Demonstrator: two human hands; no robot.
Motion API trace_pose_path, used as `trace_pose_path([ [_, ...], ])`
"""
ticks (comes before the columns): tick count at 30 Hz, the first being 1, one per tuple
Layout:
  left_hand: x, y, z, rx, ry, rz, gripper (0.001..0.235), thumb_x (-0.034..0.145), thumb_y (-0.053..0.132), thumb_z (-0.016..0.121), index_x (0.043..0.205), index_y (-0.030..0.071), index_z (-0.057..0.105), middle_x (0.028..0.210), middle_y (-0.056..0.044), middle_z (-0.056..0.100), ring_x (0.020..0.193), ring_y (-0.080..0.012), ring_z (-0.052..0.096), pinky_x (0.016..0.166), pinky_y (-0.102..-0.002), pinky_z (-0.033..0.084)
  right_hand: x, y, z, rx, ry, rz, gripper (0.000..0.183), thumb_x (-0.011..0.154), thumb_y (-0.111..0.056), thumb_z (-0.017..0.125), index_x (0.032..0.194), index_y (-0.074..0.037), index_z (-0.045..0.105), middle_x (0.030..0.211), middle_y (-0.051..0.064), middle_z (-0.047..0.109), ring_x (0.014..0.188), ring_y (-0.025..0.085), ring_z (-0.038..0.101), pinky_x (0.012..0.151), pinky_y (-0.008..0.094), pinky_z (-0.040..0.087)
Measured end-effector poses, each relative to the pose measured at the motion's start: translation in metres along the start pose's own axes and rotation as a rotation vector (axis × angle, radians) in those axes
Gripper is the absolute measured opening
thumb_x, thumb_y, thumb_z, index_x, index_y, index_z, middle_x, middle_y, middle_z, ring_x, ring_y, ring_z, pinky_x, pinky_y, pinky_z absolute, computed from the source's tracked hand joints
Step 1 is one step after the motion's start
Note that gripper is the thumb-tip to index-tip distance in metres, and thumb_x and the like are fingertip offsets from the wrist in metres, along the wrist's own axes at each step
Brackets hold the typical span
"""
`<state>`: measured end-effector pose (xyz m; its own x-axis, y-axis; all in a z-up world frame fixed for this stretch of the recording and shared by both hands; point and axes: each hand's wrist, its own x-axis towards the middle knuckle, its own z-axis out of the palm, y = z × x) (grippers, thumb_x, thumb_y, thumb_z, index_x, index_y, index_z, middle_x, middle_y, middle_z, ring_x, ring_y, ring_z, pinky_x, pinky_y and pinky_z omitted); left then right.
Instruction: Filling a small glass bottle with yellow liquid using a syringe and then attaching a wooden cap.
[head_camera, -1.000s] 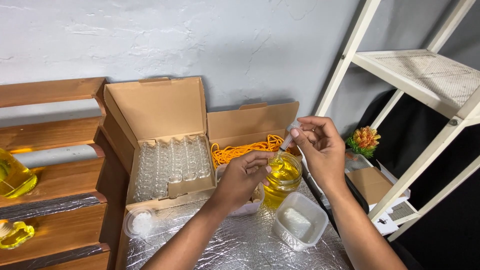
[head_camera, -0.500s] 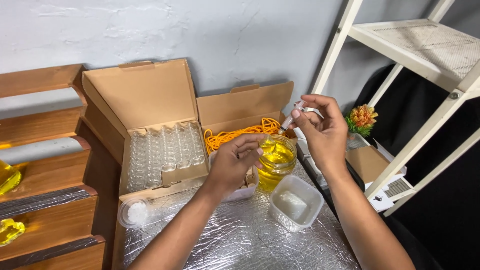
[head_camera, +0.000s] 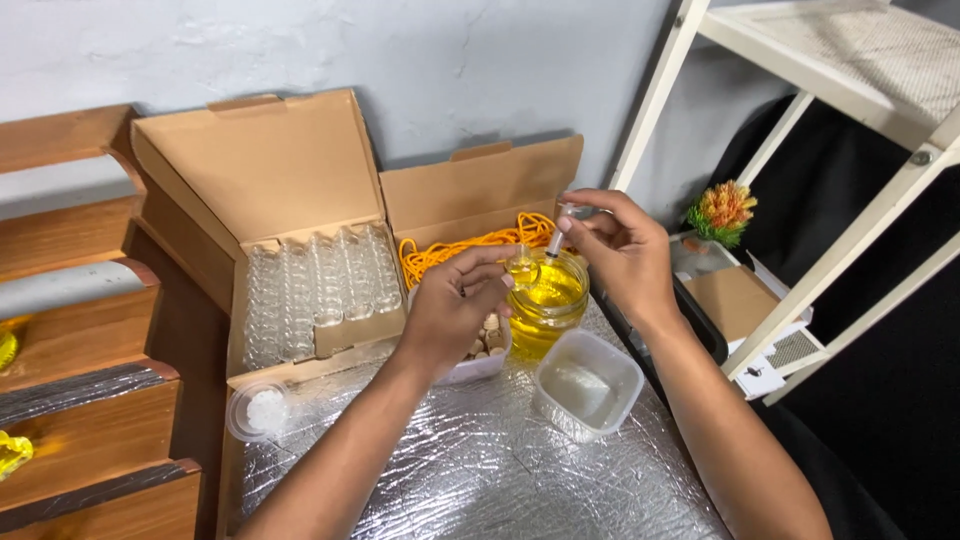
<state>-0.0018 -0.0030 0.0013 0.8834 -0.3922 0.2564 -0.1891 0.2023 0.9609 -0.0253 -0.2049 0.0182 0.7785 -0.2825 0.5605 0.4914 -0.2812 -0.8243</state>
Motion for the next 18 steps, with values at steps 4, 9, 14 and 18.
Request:
trace_pose_path([
  [4,0.004,-0.012,-0.002,0.025,-0.009,-0.015,0.034,0.089,0.006,0.066,0.123,0.002,0.072,0.095,-0.013,0.078,0.063,-0.013,0.072,0.059,-0.024,0.056,0.001,0.01,-0.003,-0.098,-0.047,-0.1,0.022,0.09,0.003,0.08,0.109,-0.008,0.078,0.105,0.01,0.073,0.081,0.012,0.072,0.077,0.028,0.062],
  [9,0.005,-0.016,-0.002,0.02,-0.033,0.0,0.037,0.09,0.003,0.065,0.126,0.001,0.069,0.098,-0.014,0.077,0.063,-0.0123,0.071,0.057,-0.02,0.053,-0.002,0.007,-0.005,-0.17,-0.146,-0.191,0.025,0.09,0.005,0.08,0.111,-0.007,0.079,0.106,0.013,0.073,0.085,0.017,0.072,0.081,0.036,0.059],
  [14,0.006,-0.02,-0.001,0.041,-0.042,0.03,0.035,0.091,0.002,0.064,0.126,0.001,0.069,0.098,-0.013,0.077,0.064,-0.0113,0.07,0.057,-0.019,0.052,-0.005,0.004,-0.003,-0.253,-0.18,-0.259,0.023,0.088,0.002,0.082,0.107,-0.011,0.081,0.104,0.009,0.076,0.088,0.019,0.072,0.085,0.037,0.057],
  [18,0.004,-0.018,-0.002,0.043,-0.055,0.029,0.036,0.092,0.003,0.064,0.128,0.0,0.068,0.099,-0.013,0.077,0.065,-0.0111,0.07,0.058,-0.019,0.052,-0.002,0.008,-0.009,-0.284,-0.225,-0.327,0.021,0.09,0.002,0.081,0.106,-0.01,0.081,0.105,0.012,0.076,0.1,0.029,0.074,0.093,0.042,0.054],
])
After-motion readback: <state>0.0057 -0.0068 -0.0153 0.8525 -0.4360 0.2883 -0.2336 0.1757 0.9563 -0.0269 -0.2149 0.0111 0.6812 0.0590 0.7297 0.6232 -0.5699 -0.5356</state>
